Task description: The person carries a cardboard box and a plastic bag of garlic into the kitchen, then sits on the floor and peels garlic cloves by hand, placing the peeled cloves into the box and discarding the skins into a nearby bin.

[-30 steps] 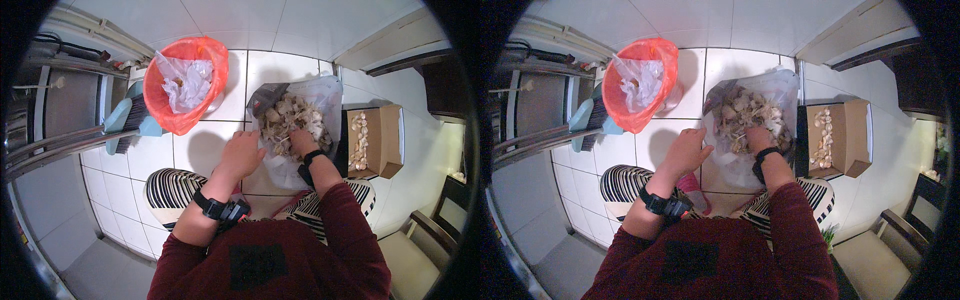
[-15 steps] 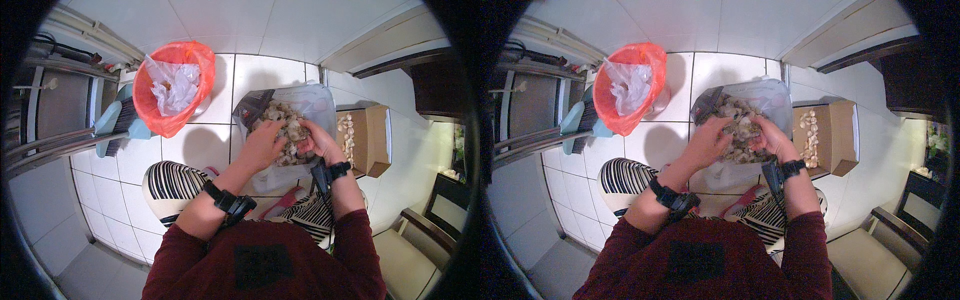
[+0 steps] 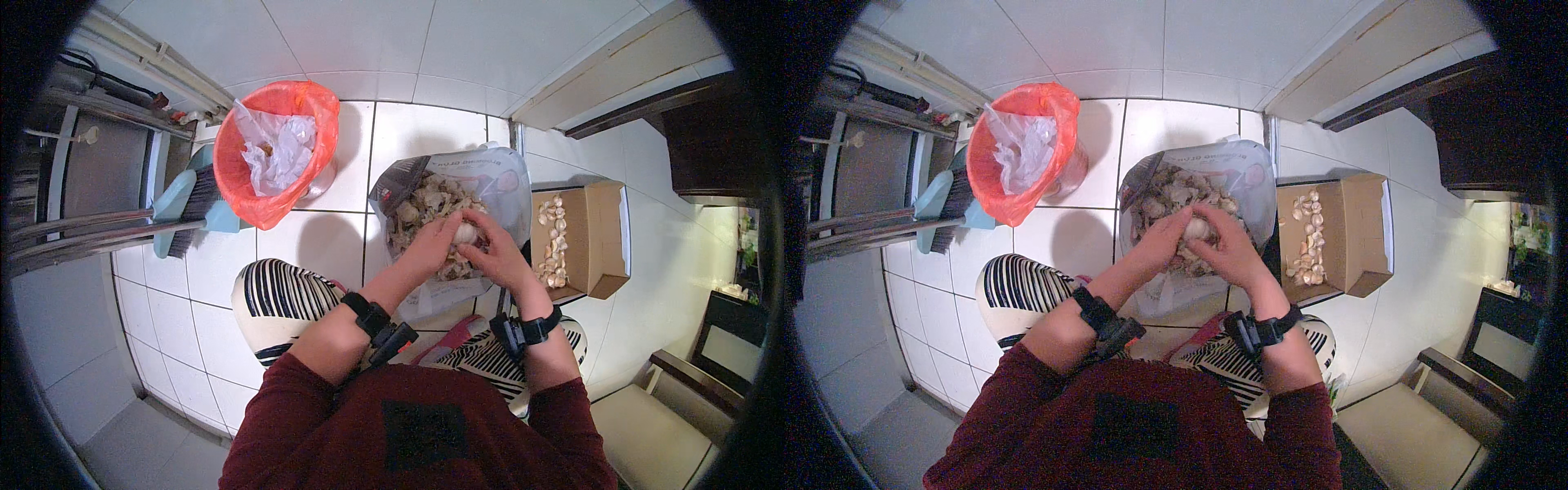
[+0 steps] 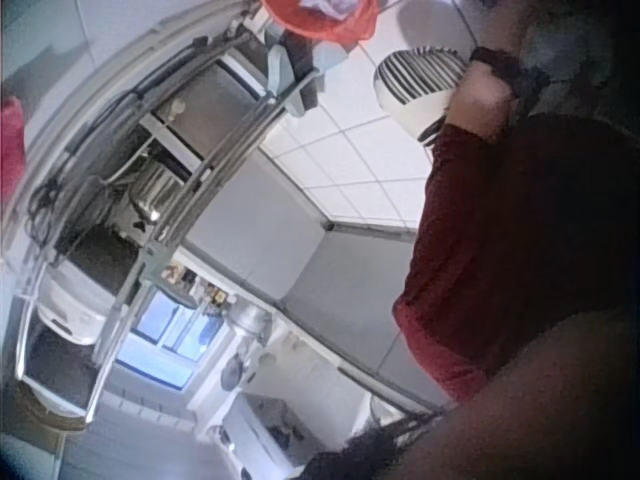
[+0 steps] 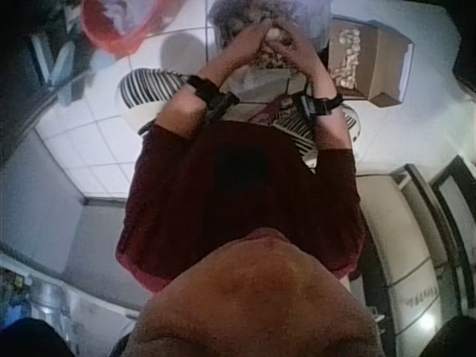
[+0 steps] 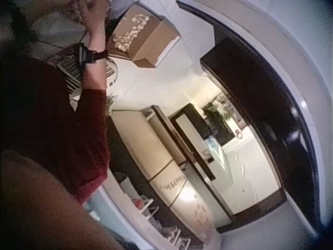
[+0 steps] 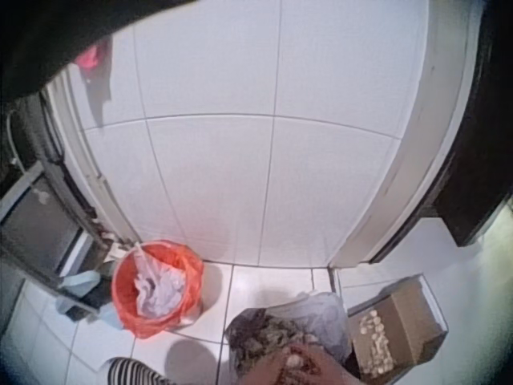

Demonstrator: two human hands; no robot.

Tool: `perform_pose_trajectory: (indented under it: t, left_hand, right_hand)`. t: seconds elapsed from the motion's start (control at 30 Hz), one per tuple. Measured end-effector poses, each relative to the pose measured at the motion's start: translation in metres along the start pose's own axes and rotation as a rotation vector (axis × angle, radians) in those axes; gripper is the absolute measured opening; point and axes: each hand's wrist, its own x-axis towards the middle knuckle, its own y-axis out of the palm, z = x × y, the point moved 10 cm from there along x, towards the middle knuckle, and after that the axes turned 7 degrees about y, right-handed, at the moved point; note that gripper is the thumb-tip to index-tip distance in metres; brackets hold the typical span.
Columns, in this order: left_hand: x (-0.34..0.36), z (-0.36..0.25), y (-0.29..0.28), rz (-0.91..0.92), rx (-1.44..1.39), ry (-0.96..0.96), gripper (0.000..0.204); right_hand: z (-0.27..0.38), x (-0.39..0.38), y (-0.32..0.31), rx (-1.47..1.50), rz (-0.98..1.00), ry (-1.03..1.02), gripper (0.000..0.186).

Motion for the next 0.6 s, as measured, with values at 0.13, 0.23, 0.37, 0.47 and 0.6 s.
perform_pose_trajectory:
  t: [0.13, 0.23, 0.37, 0.47, 0.6]
  left_hand:
    - [-0.003, -0.017, 0.008, 0.074, 0.269, 0.178, 0.043]
    - [-0.009, -0.039, 0.008, 0.03, 0.582, 0.369, 0.043]
    - [-0.011, -0.044, 0.006, -0.04, 0.902, 0.351, 0.043]
    - [-0.013, -0.055, 0.005, -0.114, 0.862, 0.394, 0.041]
    - [-0.015, -0.072, 0.001, -0.219, 0.97, 0.471, 0.036]
  right_hand:
    - [-0.03, 0.01, -0.009, 0.153, -0.077, 0.193, 0.035]
    - [-0.052, 0.004, -0.001, 0.382, 0.024, 0.431, 0.032]
    - [-0.041, 0.004, 0.003, 0.447, 0.006, 0.357, 0.03]
    - [-0.029, 0.006, 0.007, 0.531, -0.031, 0.269, 0.03]
    - [-0.021, 0.005, 0.015, 0.594, -0.077, 0.244, 0.032]
